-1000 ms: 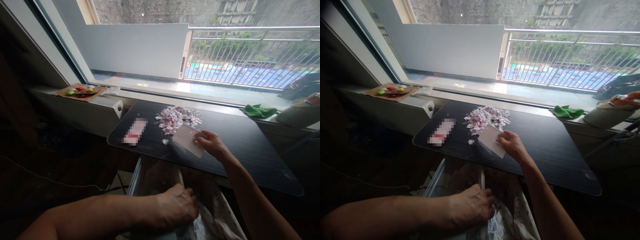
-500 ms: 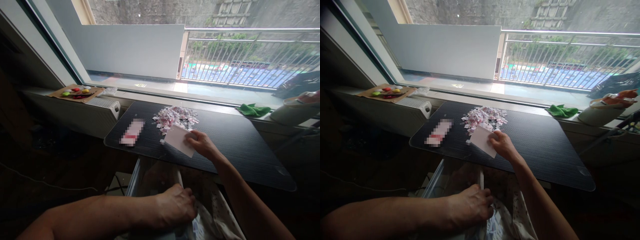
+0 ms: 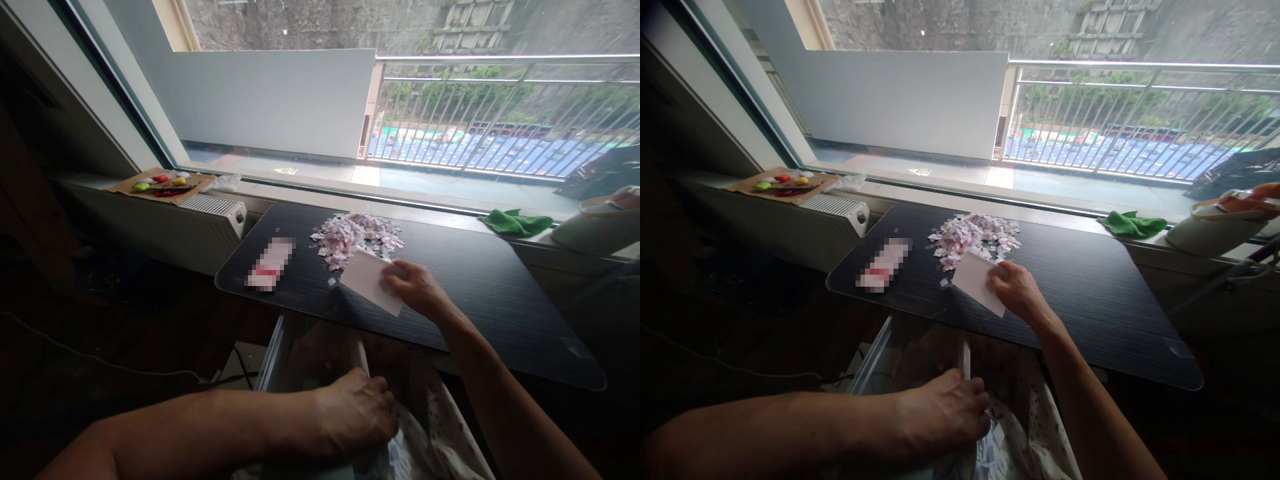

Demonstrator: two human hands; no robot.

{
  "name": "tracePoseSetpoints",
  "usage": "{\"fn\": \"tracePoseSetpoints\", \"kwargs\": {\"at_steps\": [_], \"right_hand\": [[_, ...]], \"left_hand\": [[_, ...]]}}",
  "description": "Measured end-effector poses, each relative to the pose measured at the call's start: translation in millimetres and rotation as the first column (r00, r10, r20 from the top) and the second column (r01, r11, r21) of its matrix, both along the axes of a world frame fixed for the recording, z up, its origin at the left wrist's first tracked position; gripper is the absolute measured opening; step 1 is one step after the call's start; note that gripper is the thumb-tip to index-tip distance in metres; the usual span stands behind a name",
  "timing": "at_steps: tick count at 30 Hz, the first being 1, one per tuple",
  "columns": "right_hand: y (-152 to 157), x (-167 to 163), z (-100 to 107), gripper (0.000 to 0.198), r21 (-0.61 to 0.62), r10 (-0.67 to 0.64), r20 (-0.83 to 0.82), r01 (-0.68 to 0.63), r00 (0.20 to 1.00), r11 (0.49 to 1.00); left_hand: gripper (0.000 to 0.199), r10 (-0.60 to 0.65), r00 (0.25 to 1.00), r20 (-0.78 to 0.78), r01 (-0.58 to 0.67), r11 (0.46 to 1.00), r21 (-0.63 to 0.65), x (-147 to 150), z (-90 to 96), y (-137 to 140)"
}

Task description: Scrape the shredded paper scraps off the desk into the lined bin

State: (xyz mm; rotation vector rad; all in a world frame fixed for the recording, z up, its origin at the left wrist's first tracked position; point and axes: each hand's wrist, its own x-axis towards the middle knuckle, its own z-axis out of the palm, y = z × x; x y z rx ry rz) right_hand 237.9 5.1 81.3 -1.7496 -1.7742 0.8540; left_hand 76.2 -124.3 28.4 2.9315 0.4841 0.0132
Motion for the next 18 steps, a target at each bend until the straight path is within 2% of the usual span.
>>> {"fn": "tracePoseSetpoints", "kwargs": {"at_steps": [3,6,8,12,15,18], "right_hand": [[2,1,1,0.023,-0.002,0.005,-0.018,-0.005,1.0,1.0],[7,-3,-6,0.022,-0.01,0.005,-0.053,-0.005,0.999,1.0],[10,-6,-12,0.022,-0.06,0.01,-0.149,-0.019,0.989,0.998],[14,-6,-16,0.022,-0.174,-0.031,-0.397,-0.042,0.917,0.984],[16,-3,-14,0.019,-0.202,-0.102,-0.414,0.018,0.905,0.979],[19,-6,-15,0.016,-0.222,-0.113,-0.406,0.022,0.907,0.975]], "left_hand": [[0.001,0.002,1.0,0.009,-0.002,1.0,0.007,-1,0.9,0],[0.003,0.006,1.0,-0.015,-0.006,1.0,0.003,0,-0.1,1],[0.007,-0.004,1.0,-0.014,0.004,1.0,0.01,2,-1.2,1],[0.009,-0.002,1.0,-0.026,0.002,1.0,-0.004,3,-1.2,3],[0.01,0.005,0.999,-0.034,-0.005,1.0,-0.011,3,-0.4,3],[0.01,-0.002,0.999,-0.036,0.001,1.0,-0.013,4,0.6,4]]}}
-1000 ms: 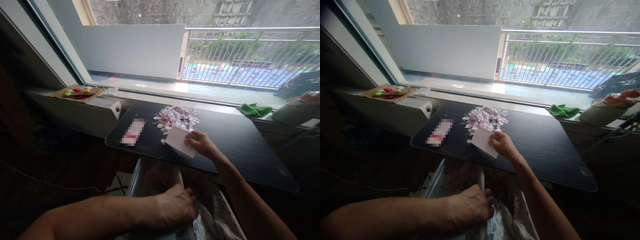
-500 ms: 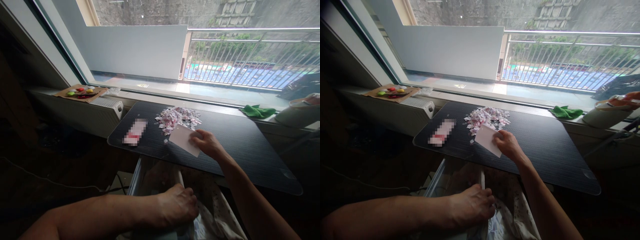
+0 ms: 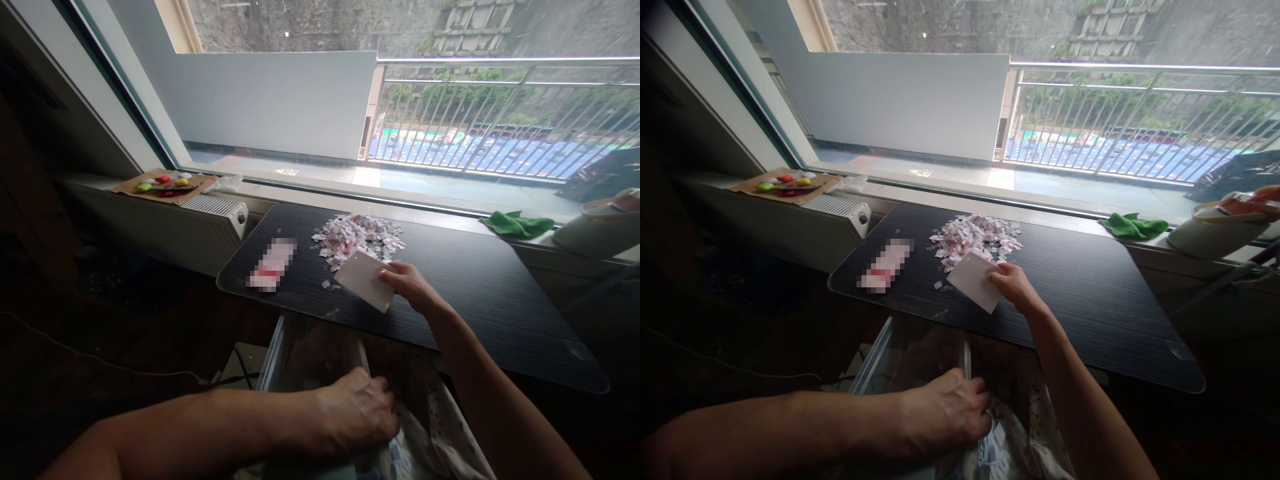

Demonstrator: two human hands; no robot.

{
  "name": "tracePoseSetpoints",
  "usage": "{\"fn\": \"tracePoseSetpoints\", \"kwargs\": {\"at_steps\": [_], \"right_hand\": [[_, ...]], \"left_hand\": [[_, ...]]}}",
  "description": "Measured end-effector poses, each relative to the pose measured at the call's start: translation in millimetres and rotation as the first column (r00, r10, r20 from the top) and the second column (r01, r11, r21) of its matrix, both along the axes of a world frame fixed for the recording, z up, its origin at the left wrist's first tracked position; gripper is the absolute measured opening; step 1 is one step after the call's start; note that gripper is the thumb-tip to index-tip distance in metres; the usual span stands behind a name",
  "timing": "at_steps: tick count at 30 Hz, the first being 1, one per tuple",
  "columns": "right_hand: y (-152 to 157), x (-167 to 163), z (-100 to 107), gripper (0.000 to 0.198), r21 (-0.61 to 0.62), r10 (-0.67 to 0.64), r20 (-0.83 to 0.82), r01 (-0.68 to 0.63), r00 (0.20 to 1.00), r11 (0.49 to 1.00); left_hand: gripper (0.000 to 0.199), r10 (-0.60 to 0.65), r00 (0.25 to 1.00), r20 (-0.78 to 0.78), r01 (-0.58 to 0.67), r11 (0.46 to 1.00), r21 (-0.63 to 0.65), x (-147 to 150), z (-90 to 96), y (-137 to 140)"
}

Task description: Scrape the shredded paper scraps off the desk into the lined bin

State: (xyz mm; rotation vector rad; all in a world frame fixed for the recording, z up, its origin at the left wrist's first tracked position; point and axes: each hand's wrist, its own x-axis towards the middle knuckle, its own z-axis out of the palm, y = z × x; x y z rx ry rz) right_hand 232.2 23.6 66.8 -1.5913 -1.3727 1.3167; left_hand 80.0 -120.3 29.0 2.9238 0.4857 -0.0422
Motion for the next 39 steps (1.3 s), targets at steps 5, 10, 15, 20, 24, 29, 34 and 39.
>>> {"fn": "tracePoseSetpoints", "kwargs": {"at_steps": [5,10,15,20,24,29,34,39], "right_hand": [[-1,-5,-3,0.018,-0.024,0.209,0.019,-0.208,0.978,0.978],[-9,10,1,0.021,0.006,0.077,0.024,-0.077,0.997,0.997],[-14,14,-5,0.018,0.001,-0.01,0.028,0.01,1.0,1.0],[-22,2,-7,0.017,-0.055,0.141,0.031,-0.139,0.989,0.989],[-26,2,-1,0.018,-0.083,0.09,0.006,-0.089,0.996,0.993],[-30,3,-4,0.016,-0.107,0.157,-0.001,-0.156,0.988,0.982],[-22,-5,-8,0.019,-0.05,0.122,-0.036,-0.123,0.992,0.991],[-11,-16,-11,0.017,-0.047,0.082,-0.048,-0.084,0.995,0.995]], "left_hand": [[0.009,-0.004,1.0,-0.002,0.004,1.0,-0.008,0,1.2,1],[0.011,0.01,0.999,0.035,-0.011,1.0,0.011,-2,-4.4,1],[0.012,0.011,1.0,0.018,-0.011,1.0,-0.023,-1,-1.7,2],[0.008,0.01,1.0,0.001,-0.01,1.0,-0.029,1,3.8,3],[0.008,0.02,1.0,0.008,-0.019,0.999,-0.029,0,0.1,2],[0.008,0.022,1.0,0.001,-0.022,0.999,-0.03,2,-1.0,2],[0.008,0.011,1.0,0.02,-0.011,1.0,-0.016,2,-2.3,1],[0.01,0.036,0.999,0.025,-0.035,0.999,-0.011,0,-4.8,-1]]}}
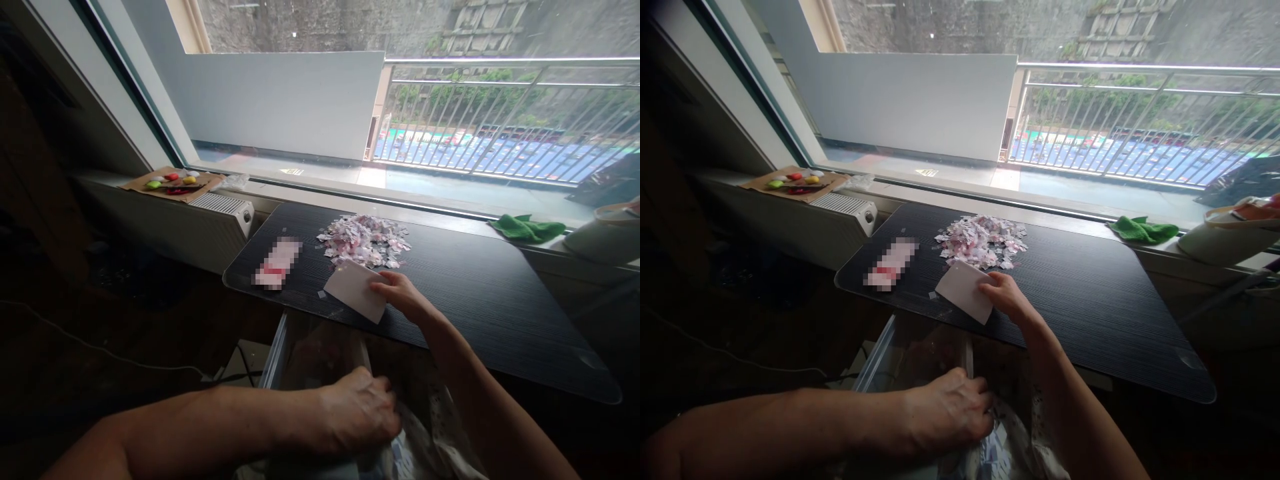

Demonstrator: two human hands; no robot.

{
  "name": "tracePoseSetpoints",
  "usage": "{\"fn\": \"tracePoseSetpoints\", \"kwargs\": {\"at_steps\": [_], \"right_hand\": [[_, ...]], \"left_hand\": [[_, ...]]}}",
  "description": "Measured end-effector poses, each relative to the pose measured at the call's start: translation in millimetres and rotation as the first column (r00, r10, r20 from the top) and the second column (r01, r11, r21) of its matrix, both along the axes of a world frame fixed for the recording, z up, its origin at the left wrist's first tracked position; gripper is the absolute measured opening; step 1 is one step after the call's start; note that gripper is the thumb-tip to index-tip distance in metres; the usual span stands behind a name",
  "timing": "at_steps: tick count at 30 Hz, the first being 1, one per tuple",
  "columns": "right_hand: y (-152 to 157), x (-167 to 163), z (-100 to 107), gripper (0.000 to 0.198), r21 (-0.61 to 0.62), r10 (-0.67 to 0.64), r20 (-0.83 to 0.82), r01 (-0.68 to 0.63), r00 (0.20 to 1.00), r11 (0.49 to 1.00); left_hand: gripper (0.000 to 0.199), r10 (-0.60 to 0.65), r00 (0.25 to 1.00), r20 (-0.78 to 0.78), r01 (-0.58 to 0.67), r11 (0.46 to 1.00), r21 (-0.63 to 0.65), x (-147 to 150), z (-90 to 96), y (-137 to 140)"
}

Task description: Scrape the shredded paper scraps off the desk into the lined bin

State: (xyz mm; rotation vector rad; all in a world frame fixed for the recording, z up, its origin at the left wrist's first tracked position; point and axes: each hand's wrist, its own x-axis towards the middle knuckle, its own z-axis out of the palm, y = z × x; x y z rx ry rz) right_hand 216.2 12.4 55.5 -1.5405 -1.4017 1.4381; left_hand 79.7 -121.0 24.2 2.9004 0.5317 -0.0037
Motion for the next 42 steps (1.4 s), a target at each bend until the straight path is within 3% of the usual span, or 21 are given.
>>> {"fn": "tracePoseSetpoints", "kwargs": {"at_steps": [7,12,17,19,22,26,30,35,40,42], "right_hand": [[-6,-4,-2,0.016,-0.055,0.155,0.017,-0.154,0.988,0.987],[-6,-2,-3,0.018,-0.045,0.11,0.031,-0.109,0.993,0.993],[-16,6,3,0.017,-0.045,0.206,0.063,-0.203,0.977,0.978],[-18,17,9,0.019,-0.036,0.17,0.04,-0.169,0.985,0.985],[-15,41,15,0.024,0.018,-0.051,0.0,0.051,0.999,0.999],[-4,62,10,0.022,0.096,-0.254,-0.002,0.253,0.967,0.963],[-1,58,-1,0.017,0.113,-0.263,0.037,0.257,0.964,0.96],[-4,45,-5,0.02,0.105,-0.081,0.0,0.08,0.997,0.991],[0,46,-1,0.021,0.144,-0.18,0.064,0.17,0.982,0.975],[0,46,-1,0.02,0.109,-0.156,0.068,0.148,0.985,0.983]], "left_hand": [[0.009,-0.024,0.999,-0.034,0.023,0.999,-0.025,-1,5.9,2],[0.009,-0.028,1.0,-0.005,0.028,1.0,-0.011,-1,3.3,2],[0.007,-0.014,0.999,-0.038,0.014,1.0,0.0,-1,6.2,2],[0.007,-0.016,0.999,-0.031,0.016,1.0,0.016,-1,4.2,1],[0.01,-0.011,1.0,-0.02,0.011,0.999,0.036,-2,0.6,0],[0.013,-0.015,0.999,-0.048,0.017,0.999,0.032,-1,7.3,-1],[0.01,-0.031,0.994,-0.105,0.031,1.0,-0.002,0,21.6,0],[0.006,-0.019,0.995,-0.101,0.02,1.0,0.0,-1,25.4,0],[0.007,-0.007,0.996,-0.092,0.008,1.0,0.012,-1,20.5,-2],[0.007,-0.006,0.996,-0.085,0.007,1.0,0.016,-1,19.1,-2]]}}
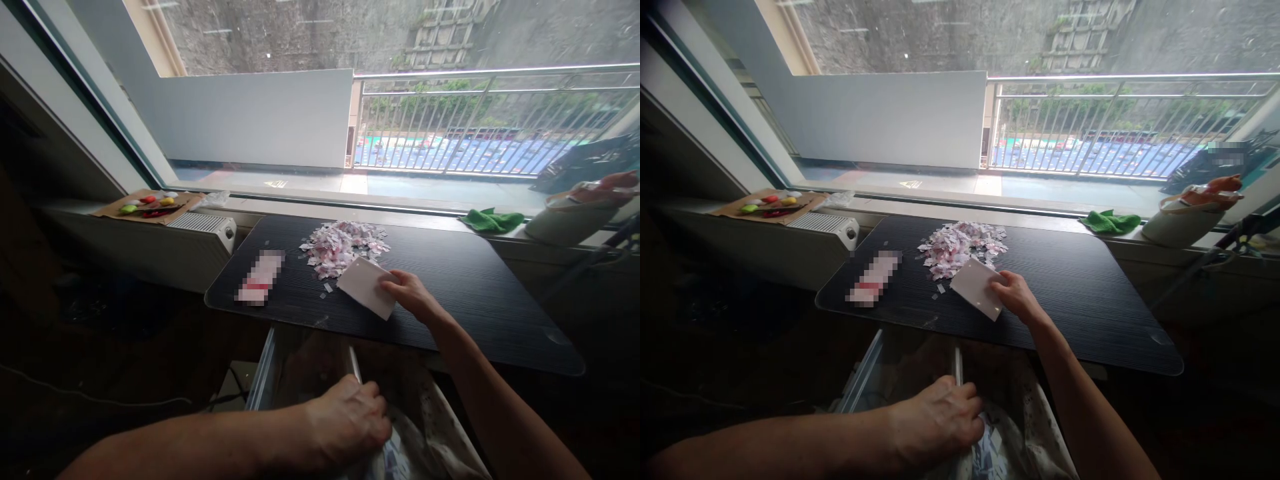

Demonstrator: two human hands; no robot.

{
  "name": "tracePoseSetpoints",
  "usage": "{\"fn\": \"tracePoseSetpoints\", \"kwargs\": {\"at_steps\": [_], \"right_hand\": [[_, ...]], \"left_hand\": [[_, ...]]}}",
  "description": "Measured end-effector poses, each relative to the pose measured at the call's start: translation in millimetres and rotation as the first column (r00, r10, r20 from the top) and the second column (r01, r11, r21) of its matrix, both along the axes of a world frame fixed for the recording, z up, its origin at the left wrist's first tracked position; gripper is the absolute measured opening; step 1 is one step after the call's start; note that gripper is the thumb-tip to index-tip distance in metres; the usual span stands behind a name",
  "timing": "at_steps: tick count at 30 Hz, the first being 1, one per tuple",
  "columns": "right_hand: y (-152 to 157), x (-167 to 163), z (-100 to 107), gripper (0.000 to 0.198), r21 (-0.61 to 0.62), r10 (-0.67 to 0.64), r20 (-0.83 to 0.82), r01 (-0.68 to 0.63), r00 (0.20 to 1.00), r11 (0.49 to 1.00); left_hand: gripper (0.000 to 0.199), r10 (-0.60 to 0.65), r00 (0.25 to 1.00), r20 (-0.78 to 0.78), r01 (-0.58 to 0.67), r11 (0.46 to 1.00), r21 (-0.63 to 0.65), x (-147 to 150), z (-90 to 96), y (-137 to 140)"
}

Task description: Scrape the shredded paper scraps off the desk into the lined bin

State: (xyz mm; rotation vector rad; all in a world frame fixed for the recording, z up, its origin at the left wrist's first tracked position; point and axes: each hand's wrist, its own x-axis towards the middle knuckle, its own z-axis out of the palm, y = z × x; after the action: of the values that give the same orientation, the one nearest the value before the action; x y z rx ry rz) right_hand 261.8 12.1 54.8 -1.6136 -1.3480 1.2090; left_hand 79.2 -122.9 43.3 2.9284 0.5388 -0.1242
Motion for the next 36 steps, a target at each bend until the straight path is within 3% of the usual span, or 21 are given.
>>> {"fn": "tracePoseSetpoints", "kwargs": {"at_steps": [3,8,13,21,27,33,36], "right_hand": [[-1,-1,-1,0.021,-0.034,0.071,-0.06,-0.073,0.996,0.997],[5,-6,-5,0.021,0.058,0.036,-0.03,-0.035,0.999,0.998],[1,-14,-1,0.02,0.01,0.147,-0.057,-0.146,0.988,0.989],[0,7,2,0.019,0.012,-0.063,-0.001,0.063,0.998,0.998],[-9,-5,-2,0.019,-0.03,0.077,-0.05,-0.079,0.996,0.996],[0,5,-1,0.02,0.041,-0.055,0.023,0.054,0.998,0.998],[-3,2,-4,0.017,0.013,0.007,0.033,-0.007,0.999,1.0]], "left_hand": [[0.007,-0.012,1.0,-0.011,0.012,1.0,-0.009,1,-0.3,1],[0.007,-0.007,1.0,-0.022,0.006,1.0,-0.027,1,2.3,1],[0.008,-0.006,1.0,0.008,0.006,1.0,0.006,0,-3.6,0],[0.01,-0.003,1.0,0.023,0.003,1.0,-0.007,0,-8.0,0],[0.011,0.011,1.0,-0.005,-0.011,1.0,-0.014,1,-8.8,1],[0.012,0.003,1.0,-0.001,-0.003,1.0,0.004,0,-7.1,1],[0.013,-0.008,1.0,0.008,0.008,1.0,-0.002,0,-9.0,1]]}}
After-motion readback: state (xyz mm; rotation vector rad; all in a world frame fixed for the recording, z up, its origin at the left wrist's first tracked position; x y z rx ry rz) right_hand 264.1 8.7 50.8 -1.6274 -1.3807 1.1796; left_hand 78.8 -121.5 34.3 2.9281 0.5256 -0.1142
